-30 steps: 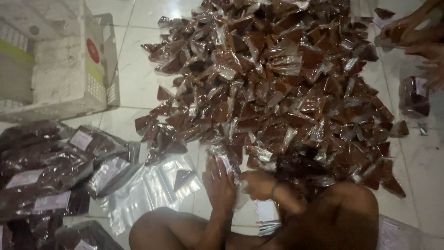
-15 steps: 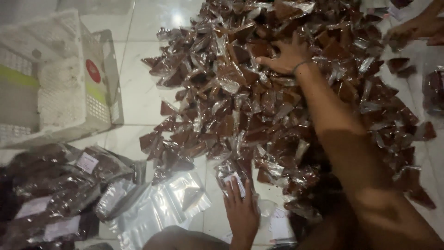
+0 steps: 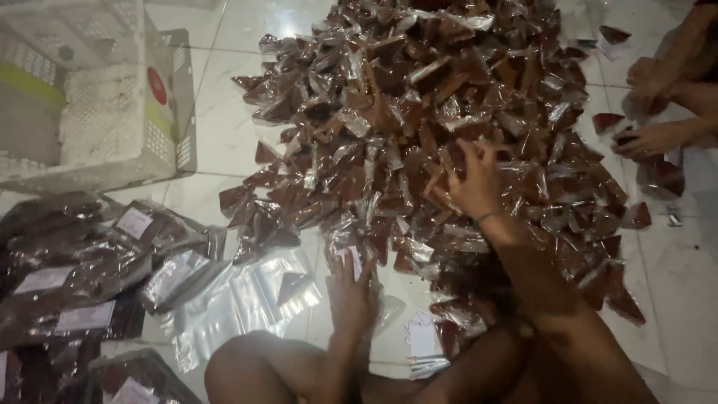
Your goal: Packing small triangular-shaped snack items into larger plastic bags and sealing them with a heat sealer.
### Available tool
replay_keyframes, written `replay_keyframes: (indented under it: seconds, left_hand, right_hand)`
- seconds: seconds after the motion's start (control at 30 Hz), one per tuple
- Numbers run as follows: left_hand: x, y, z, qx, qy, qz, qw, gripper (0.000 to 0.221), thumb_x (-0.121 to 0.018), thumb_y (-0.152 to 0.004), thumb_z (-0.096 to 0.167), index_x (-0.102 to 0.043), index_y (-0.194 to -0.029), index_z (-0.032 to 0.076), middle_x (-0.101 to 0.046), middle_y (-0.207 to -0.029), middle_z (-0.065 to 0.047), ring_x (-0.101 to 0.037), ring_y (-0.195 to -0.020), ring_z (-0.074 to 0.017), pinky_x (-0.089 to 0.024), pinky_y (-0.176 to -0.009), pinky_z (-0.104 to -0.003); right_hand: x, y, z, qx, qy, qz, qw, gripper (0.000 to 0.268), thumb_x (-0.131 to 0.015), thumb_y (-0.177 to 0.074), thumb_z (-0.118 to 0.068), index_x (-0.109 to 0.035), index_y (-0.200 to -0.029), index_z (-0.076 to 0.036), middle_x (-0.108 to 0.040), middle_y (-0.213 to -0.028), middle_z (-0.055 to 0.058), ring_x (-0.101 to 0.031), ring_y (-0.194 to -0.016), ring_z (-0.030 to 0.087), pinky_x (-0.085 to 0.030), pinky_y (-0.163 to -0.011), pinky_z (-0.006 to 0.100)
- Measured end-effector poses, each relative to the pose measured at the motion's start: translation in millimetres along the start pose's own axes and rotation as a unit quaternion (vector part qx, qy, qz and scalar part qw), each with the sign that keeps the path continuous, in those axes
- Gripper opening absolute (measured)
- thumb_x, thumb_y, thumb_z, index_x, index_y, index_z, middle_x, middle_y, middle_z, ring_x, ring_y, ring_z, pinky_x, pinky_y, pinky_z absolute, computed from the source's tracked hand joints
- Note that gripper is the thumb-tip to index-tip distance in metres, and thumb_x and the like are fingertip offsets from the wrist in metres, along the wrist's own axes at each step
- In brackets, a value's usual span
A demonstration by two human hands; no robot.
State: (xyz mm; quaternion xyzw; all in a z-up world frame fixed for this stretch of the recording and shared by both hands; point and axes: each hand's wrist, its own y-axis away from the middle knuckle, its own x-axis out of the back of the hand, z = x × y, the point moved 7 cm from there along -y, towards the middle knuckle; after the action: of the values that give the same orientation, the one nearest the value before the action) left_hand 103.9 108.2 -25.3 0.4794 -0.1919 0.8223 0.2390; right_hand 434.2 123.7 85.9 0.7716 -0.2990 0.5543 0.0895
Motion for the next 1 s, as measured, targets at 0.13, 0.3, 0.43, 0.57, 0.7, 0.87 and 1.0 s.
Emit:
replay_keyframes:
  seconds: [0.13, 0.3, 0.43, 0.57, 0.7, 0.87, 1.0]
  left_hand:
    - [18.9, 14.7, -9.6, 0.125, 0.222, -0.103, 0.962, 0.05, -0.062, -0.092, 0.028, -0.061, -0.141, 0.017, -0.051, -0.148, -0.011, -0.045, -0.133, -0.0323, -0.037, -0.108, -0.049]
    - [68.6, 50.6, 21.0, 0.134, 0.409, -0.104, 0.897, 0.05, -0.052, -0.096, 0.041, -0.07, -0.129, 0.009, -0.081, -0.118, -0.008, -0.079, -0.09, -0.0204, -0.062, -0.08, -0.032]
    - [58.5, 92.5, 6.0, 0.172, 0.462, 0.001, 0.87, 0.041, -0.065, -0.09, 0.019, -0.066, -0.128, 0.005, -0.077, -0.12, -0.012, -0.075, -0.106, -0.0249, -0.059, -0.094, -0.037]
    - [87.0, 82.2, 16.6, 0.158, 0.375, 0.061, 0.911, 0.092, -0.079, -0.085, 0.028, -0.027, -0.157, 0.007, -0.027, -0.164, -0.021, -0.045, -0.142, -0.039, -0.054, -0.099, -0.05]
    - [58.4, 48.1, 10.0, 0.174, 0.477, 0.049, 0.86, 0.092, -0.04, -0.093, 0.061, -0.013, -0.16, 0.003, -0.052, -0.141, -0.026, -0.065, -0.114, -0.0362, -0.06, -0.086, -0.049]
    - [14.6, 59.8, -27.2, 0.204, 0.653, 0.0, 0.73, 0.049, -0.057, -0.097, 0.018, -0.049, -0.143, 0.003, -0.069, -0.135, -0.018, -0.074, -0.112, -0.0262, -0.06, -0.09, -0.033]
    - [15.5, 81.7, -29.7, 0.27, 0.686, 0.0, 0.675, 0.044, -0.051, -0.095, 0.003, -0.053, -0.138, -0.003, -0.067, -0.136, -0.02, -0.07, -0.11, -0.0251, -0.058, -0.088, -0.032]
  right_hand:
    - [10.9, -4.3, -6.6, -0.12, 0.004, -0.119, 0.986, 0.08, -0.075, -0.086, -0.012, -0.038, -0.157, -0.016, -0.045, -0.124, 0.013, -0.05, -0.062, 0.016, -0.044, -0.047, 0.03]
    - [3.5, -9.5, -22.4, -0.147, 0.006, -0.119, 0.982, 0.047, -0.069, -0.094, -0.007, -0.049, -0.136, -0.016, -0.055, -0.108, 0.011, -0.061, -0.087, 0.029, -0.059, -0.067, 0.043]
    - [-8.8, 9.8, -52.7, 0.02, -0.041, -0.058, 0.997, 0.031, -0.069, -0.088, -0.004, -0.062, -0.117, -0.004, -0.056, -0.108, 0.012, -0.06, -0.08, 0.023, -0.054, -0.066, 0.035]
    - [30.6, 78.2, -153.8, 0.102, -0.238, -0.128, 0.957, 0.046, -0.06, -0.081, 0.004, -0.061, -0.126, -0.003, -0.065, -0.109, 0.011, -0.052, -0.055, 0.011, -0.044, -0.039, 0.025]
    - [-34.4, 177.5, -194.3, 0.154, -0.319, -0.401, 0.845, 0.019, -0.066, -0.084, 0.001, -0.064, -0.1, -0.009, -0.071, -0.086, 0.004, -0.065, -0.058, 0.012, -0.058, -0.046, 0.022]
    - [-75.7, 125.0, -108.2, 0.008, -0.203, -0.023, 0.979, 0.027, -0.058, -0.084, 0.002, -0.073, -0.105, -0.004, -0.064, -0.089, 0.01, -0.054, -0.064, 0.018, -0.051, -0.063, 0.034]
    - [-97.4, 87.6, -54.3, -0.047, 0.186, -0.231, 0.954, 0.077, -0.067, -0.09, -0.037, -0.034, -0.159, -0.035, -0.022, -0.16, 0.021, -0.034, -0.139, 0.042, -0.042, -0.106, 0.061]
